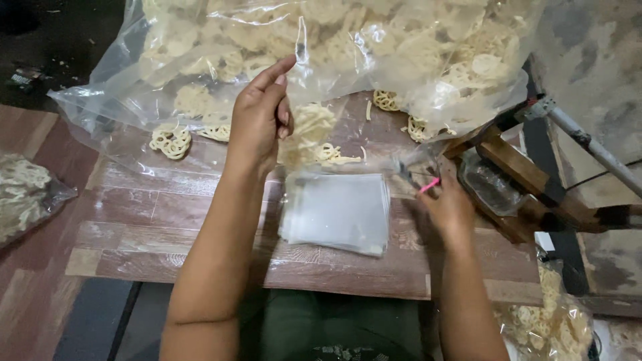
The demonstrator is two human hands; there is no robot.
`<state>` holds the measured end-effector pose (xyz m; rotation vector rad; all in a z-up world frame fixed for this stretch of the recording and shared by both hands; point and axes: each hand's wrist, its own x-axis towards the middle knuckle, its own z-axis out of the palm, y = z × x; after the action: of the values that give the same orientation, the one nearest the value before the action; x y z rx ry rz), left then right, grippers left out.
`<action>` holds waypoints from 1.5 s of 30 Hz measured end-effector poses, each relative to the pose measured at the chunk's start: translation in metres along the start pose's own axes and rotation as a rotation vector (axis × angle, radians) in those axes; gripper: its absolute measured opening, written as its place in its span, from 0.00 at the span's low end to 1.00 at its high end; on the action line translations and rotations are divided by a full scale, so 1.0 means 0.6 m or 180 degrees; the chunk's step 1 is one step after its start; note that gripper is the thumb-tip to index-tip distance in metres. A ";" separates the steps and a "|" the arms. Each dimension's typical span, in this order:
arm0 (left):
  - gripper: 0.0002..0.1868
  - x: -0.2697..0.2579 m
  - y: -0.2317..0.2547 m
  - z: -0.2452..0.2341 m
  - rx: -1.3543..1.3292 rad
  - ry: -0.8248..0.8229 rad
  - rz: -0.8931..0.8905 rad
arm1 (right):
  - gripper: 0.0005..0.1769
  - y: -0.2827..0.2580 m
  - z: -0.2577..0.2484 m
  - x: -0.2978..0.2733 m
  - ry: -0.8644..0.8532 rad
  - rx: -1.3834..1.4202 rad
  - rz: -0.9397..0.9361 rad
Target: Packaging crackers into small plastic bags, trimming them with scissors, and sealing them.
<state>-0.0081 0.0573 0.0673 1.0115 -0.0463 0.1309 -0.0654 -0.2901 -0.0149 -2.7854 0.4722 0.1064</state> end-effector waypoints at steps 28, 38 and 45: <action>0.20 -0.039 -0.302 0.198 0.0852 -0.1739 0.0103 | 0.17 -0.004 -0.013 0.019 0.0993 0.4246 -0.1713; 0.17 -0.038 -0.315 0.247 0.0530 -0.1460 -0.0336 | 0.09 0.048 -0.020 0.030 0.1177 0.5194 -0.0900; 0.13 -0.076 -0.229 0.297 0.1268 -0.1331 -0.0301 | 0.09 0.111 -0.026 0.027 0.1150 0.5579 -0.0744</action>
<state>-0.0314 -0.1695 0.0413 1.4237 -0.3646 -0.1670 -0.0719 -0.3600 -0.0215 -1.0795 0.1198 -0.5789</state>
